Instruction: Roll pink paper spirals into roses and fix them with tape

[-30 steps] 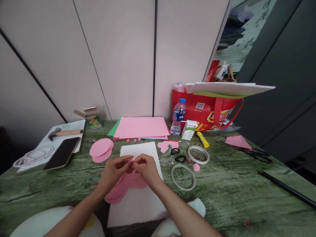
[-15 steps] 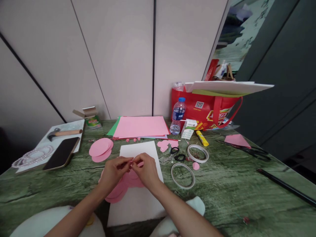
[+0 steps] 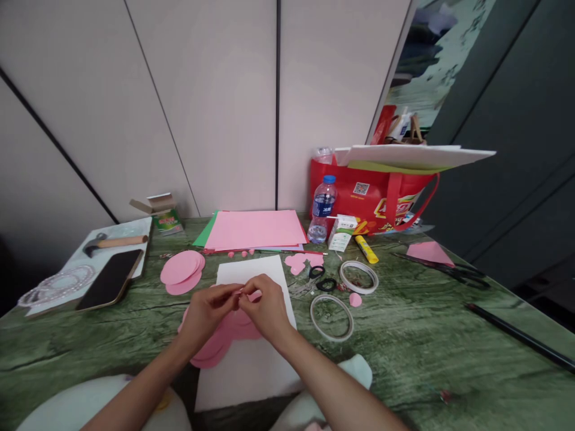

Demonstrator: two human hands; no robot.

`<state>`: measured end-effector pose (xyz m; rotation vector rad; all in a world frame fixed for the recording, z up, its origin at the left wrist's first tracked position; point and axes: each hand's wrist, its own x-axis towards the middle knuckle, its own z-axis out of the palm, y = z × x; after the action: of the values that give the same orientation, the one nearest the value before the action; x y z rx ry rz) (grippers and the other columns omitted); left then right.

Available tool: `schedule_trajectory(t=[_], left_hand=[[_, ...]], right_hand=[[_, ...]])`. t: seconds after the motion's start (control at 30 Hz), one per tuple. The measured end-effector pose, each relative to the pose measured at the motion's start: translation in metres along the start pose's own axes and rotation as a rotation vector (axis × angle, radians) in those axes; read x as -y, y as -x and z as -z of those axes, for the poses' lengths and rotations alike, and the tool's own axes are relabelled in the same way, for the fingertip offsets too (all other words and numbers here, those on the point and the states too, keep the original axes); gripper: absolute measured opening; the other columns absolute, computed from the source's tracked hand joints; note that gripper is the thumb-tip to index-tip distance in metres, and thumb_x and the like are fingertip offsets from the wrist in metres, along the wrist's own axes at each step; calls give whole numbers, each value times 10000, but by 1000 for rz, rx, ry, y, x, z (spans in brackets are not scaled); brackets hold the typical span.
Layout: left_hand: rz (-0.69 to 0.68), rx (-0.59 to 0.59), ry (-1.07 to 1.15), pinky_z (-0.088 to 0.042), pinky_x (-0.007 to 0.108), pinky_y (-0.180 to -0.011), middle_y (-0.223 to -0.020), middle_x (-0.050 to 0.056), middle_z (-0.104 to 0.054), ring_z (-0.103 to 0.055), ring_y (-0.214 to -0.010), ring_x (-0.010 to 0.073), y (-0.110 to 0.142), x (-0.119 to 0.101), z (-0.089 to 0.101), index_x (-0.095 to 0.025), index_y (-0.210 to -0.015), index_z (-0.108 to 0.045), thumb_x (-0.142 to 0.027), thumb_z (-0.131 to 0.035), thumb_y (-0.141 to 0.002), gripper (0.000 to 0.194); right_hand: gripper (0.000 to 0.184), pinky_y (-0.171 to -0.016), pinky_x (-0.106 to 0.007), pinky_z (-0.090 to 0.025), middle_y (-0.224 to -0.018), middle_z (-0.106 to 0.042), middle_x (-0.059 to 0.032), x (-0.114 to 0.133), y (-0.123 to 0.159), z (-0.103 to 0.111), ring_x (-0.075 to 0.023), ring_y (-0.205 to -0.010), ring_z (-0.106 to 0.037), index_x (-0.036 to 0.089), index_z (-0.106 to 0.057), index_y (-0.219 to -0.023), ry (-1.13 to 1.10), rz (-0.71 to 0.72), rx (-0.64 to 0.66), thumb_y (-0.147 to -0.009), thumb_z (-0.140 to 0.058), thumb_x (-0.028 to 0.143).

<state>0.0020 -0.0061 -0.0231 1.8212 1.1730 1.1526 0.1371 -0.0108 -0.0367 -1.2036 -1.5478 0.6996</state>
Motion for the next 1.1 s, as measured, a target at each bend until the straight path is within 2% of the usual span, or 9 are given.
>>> schedule_trajectory(t=[0.13, 0.3, 0.37, 0.47, 0.57, 0.67, 0.77, 0.93, 1.1], left_hand=[[-19, -3, 8, -456, 200, -495, -556, 11, -619, -547, -504, 106, -1, 2, 1, -161, -818, -691, -226, -563, -710, 180], [123, 20, 93, -481, 233, -496, -628, 52, -653, -579, -518, 129, -2, 5, 2, -128, -837, -687, -254, -578, -693, 221], [167, 22, 130, -493, 248, -498, -643, 63, -662, -590, -528, 140, -2, 6, 3, -117, -851, -685, -254, -587, -679, 241], [199, 35, 169, -491, 247, -475, -599, 60, -655, -575, -500, 133, -3, 7, 3, -103, -835, -689, -255, -604, -660, 247], [214, 51, 196, -478, 238, -449, -568, 54, -646, -557, -474, 122, -4, 7, 3, -90, -821, -689, -257, -619, -647, 251], [213, 64, 202, -463, 227, -422, -573, 54, -648, -554, -473, 120, -4, 8, 3, -93, -825, -689, -259, -621, -645, 253], [198, 84, 198, -457, 215, -409, -583, 54, -652, -548, -471, 112, -4, 9, 3, -95, -836, -687, -251, -623, -650, 252], [179, 111, 248, -474, 216, -417, -620, 66, -668, -571, -501, 120, -3, 6, 3, -93, -841, -684, -256, -633, -649, 257], [102, 33, 287, -511, 237, -470, -667, 65, -676, -601, -560, 133, -3, -4, 5, -99, -880, -674, -260, -621, -675, 266]], right_hand=[[61, -513, -202, -441, -678, -570, -8, -4, 0, -1, -127, -657, -544, 180, -555, -612, 8, -17, 16, -666, -542, 154], [89, -525, -205, -446, -796, -601, -27, 1, -8, 10, -114, -640, -571, 182, -601, -765, 154, -10, 111, -681, -570, 179], [159, -555, -212, -437, -807, -619, -27, 10, -13, 25, -113, -638, -578, 188, -602, -833, 308, 25, 156, -687, -556, 147], [179, -608, -237, -407, -737, -643, -32, 27, -18, 59, -143, -674, -591, 195, -628, -780, 645, 29, 221, -703, -501, 94], [161, -587, -272, -383, -725, -655, -67, 37, -15, 94, -217, -719, -608, 195, -643, -730, 987, -133, 310, -658, -536, 97], [243, -585, -287, -379, -839, -661, -115, 36, -4, 116, -272, -802, -610, 186, -656, -774, 1163, -339, 447, -594, -563, 52], [243, -580, -297, -388, -872, -658, -141, 28, 9, 120, -275, -803, -617, 181, -666, -746, 1181, -448, 529, -597, -548, 30], [210, -592, -291, -389, -701, -667, -86, 12, 21, 114, -252, -706, -625, 182, -627, -539, 1101, -454, 571, -461, -634, -13], [181, -480, -234, -345, -521, -613, -45, 22, 18, 116, -159, -464, -570, 168, -621, -602, 944, -380, 570, -650, -487, 56]])
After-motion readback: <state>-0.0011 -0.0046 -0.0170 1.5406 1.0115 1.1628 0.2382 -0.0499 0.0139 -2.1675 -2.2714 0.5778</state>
